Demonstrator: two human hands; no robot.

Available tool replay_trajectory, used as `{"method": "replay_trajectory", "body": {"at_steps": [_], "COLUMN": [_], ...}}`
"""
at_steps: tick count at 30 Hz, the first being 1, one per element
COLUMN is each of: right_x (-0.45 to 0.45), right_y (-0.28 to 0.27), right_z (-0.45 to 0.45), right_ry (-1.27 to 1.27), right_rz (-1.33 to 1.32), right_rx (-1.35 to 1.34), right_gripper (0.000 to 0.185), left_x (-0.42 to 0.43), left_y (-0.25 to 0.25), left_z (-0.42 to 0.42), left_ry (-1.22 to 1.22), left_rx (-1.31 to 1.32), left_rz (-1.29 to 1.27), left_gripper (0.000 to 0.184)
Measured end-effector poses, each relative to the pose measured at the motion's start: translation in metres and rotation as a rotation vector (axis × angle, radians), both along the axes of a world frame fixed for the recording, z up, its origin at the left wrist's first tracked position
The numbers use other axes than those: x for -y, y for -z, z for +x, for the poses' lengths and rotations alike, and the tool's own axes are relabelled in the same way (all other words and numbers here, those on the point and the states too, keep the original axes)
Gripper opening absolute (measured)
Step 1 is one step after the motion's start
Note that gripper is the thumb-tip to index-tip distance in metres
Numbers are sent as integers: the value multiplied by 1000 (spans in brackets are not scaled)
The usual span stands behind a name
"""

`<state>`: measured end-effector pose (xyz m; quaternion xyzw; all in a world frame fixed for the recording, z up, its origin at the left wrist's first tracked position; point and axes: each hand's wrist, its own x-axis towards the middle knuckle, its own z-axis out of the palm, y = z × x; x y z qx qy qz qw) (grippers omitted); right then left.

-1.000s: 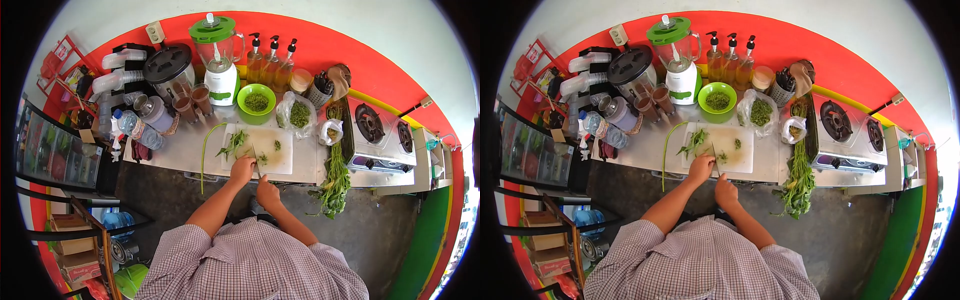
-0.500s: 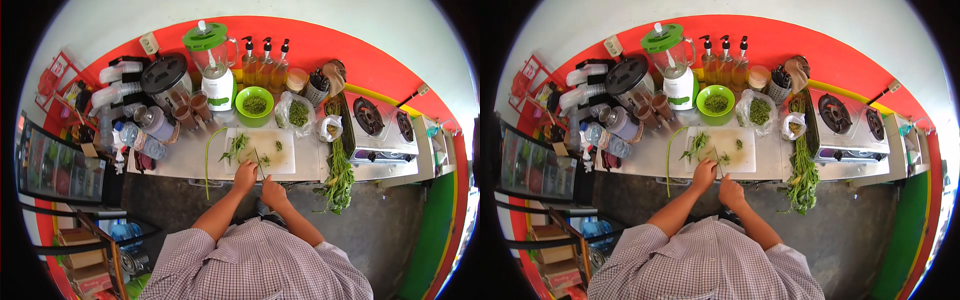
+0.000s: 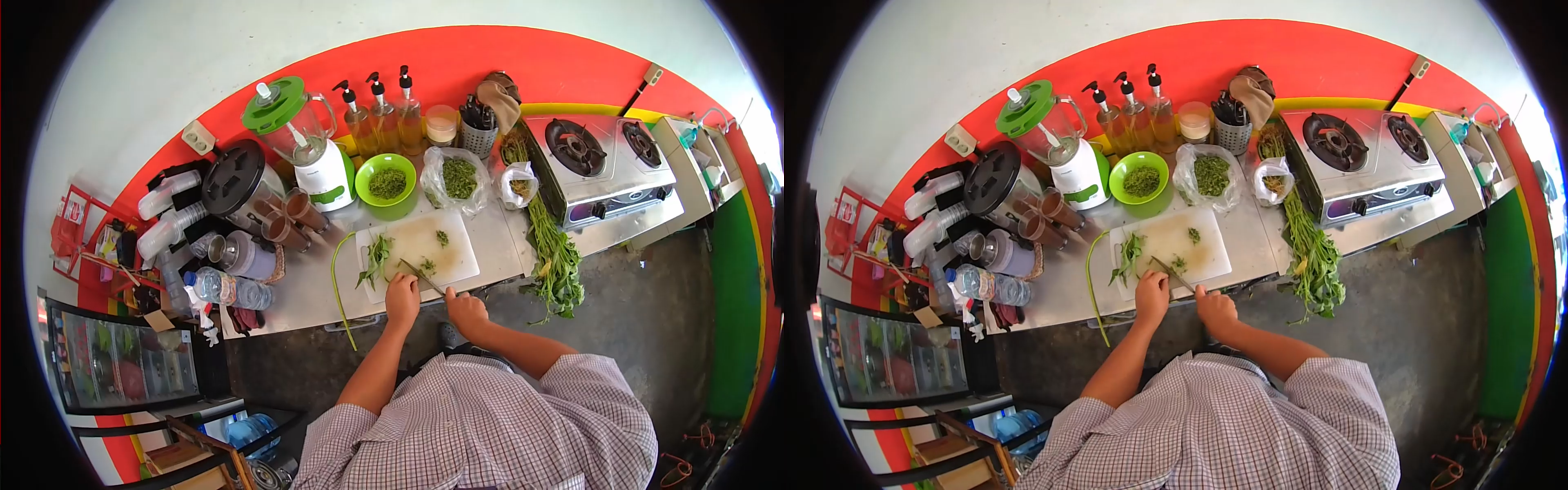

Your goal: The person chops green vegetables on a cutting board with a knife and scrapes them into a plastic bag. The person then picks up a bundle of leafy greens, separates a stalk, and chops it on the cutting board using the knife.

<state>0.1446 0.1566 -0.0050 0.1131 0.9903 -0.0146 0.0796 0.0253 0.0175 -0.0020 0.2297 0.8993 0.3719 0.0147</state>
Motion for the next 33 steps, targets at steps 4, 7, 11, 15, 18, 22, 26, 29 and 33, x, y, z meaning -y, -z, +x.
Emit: {"method": "replay_trajectory", "body": {"at_steps": [4, 7, 11, 15, 18, 22, 26, 29, 33], "right_x": [-27, -51, -80, -94, -96, -90, -69, -49, -29], "right_y": [-6, -15, -17, -27, -33, -34, -47, -31, -57], "right_z": [-2, -4, -13, -19, -20, -24, -19, -10, -7], "right_ry": [-33, -70, -88, -145, -105, -44, 86, 106, 89], "right_rz": [29, 33, -31, -101, -132, -178, -371, -418, -437], "right_rx": [8, 49, 94, 200, 197, 212, 195, 176, 176], "right_gripper": [18, 18, 21, 31, 30, 31, 36, 40, 38], "left_x": [-1, -2, -7, -8, -13, -31, -49, -50, -51], "left_y": [0, 2, -2, 3, 4, -2, -1, 0, -2], "left_z": [5, 9, 11, 7, 4, -4, -12, -17, -13], "left_ry": [-31, -58, -94, -63, -29, 35, -2, 40, 35], "left_rx": [3, -43, -74, -98, -26, 20, 116, 106, 80], "left_rz": [10, 44, 60, 32, 27, 58, 110, 19, -18], "left_gripper": [8, 8, 7, 7, 6, 6, 6, 7, 6]}}
